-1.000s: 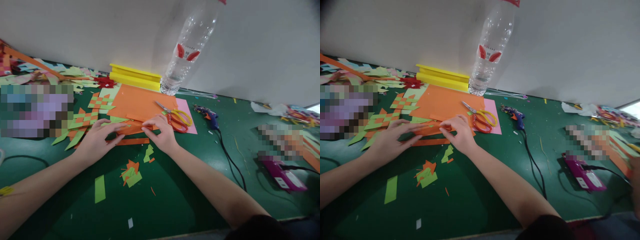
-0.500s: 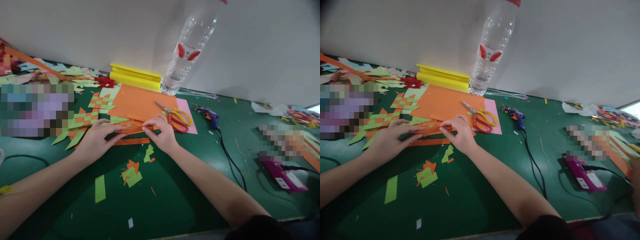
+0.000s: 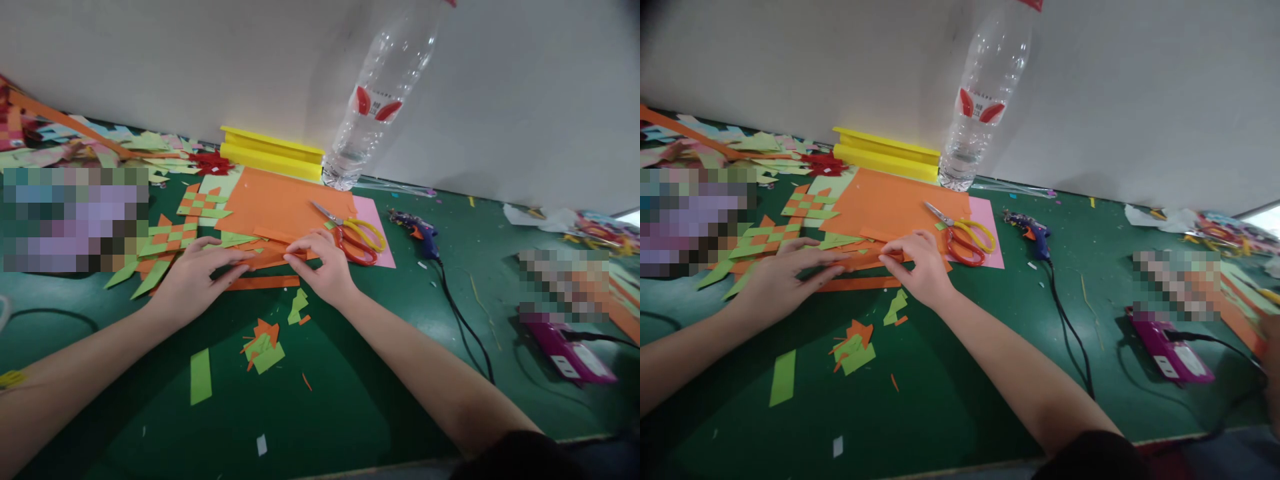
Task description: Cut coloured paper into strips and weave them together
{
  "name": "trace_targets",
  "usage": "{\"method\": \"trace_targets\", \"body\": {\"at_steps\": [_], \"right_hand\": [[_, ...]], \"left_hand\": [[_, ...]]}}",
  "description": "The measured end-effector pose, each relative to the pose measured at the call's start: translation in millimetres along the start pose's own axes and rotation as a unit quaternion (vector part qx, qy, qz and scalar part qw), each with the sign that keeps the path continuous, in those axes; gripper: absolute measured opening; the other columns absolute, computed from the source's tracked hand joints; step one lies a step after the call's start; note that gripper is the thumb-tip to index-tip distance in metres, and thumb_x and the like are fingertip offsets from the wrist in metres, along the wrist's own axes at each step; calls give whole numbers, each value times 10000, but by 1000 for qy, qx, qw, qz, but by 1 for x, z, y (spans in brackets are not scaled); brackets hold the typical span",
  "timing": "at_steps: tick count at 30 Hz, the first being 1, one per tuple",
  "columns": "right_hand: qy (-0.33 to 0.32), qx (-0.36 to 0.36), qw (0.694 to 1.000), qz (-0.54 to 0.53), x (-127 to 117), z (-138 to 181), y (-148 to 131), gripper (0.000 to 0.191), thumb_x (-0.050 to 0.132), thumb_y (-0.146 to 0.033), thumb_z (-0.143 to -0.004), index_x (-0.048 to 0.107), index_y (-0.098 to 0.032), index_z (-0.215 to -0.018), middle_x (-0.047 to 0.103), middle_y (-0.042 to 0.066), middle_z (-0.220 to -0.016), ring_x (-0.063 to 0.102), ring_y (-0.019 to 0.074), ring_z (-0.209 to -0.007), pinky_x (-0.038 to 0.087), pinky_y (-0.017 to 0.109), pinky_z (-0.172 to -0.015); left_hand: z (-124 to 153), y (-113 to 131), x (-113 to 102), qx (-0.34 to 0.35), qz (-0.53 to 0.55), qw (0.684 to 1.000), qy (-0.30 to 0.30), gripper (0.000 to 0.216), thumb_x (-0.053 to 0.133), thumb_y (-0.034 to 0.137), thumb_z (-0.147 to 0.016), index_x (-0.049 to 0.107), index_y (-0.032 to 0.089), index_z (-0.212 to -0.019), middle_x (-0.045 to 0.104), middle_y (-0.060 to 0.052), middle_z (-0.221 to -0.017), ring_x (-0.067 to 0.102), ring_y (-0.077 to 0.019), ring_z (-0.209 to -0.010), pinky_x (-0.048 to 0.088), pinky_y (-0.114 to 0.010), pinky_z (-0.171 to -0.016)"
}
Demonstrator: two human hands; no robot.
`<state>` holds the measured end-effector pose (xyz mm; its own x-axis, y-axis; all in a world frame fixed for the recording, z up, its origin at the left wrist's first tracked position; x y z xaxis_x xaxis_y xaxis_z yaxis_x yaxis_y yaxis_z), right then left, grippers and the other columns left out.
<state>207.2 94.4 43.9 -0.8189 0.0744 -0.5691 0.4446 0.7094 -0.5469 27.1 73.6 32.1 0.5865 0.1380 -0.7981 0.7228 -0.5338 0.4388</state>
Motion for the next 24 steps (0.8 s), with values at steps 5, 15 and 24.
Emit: {"method": "trace_targets", "body": {"at_steps": [5, 15, 24], "right_hand": [[2, -4, 1000, -14, -1, -1, -3, 49, 616, -275, -879, 604, -240, -846, 700, -19, -810, 640, 138, -747, 386, 412, -1003], [-23, 34, 998, -40, 3, -1, -1, 82, 655, -298, -840, 605, -246, -881, 752, -9, -895, 704, 151, -768, 306, 476, -1119], [-30, 15, 999, -41, 6, 0, 1, 59, 686, -270, -823, 655, -246, -867, 772, -19, -869, 714, 145, -737, 349, 474, -1089]], "left_hand": [[-1, 1, -2, -5, 2, 1000, -2, 335, 411, 460, -953, 689, 281, -1004, 747, -11, -864, 681, -213, -782, 459, -466, -974], [0, 0, 0, -12, -8, 1000, -10, 338, 374, 451, -961, 674, 311, -1032, 754, -10, -914, 685, -216, -805, 506, -440, -877], [-1, 2, -1, 4, -18, 1000, -6, 340, 367, 421, -973, 672, 292, -1047, 751, -15, -883, 683, -219, -807, 498, -436, -876]]}}
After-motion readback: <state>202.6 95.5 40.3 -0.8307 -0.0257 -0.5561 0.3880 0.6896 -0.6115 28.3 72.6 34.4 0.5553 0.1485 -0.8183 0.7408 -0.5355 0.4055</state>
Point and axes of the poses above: each hand's wrist, its own z-axis away from the middle knuckle, its own x-axis out of the palm, y = z × x, the point moved 8 cm from there along -z, towards the middle knuckle
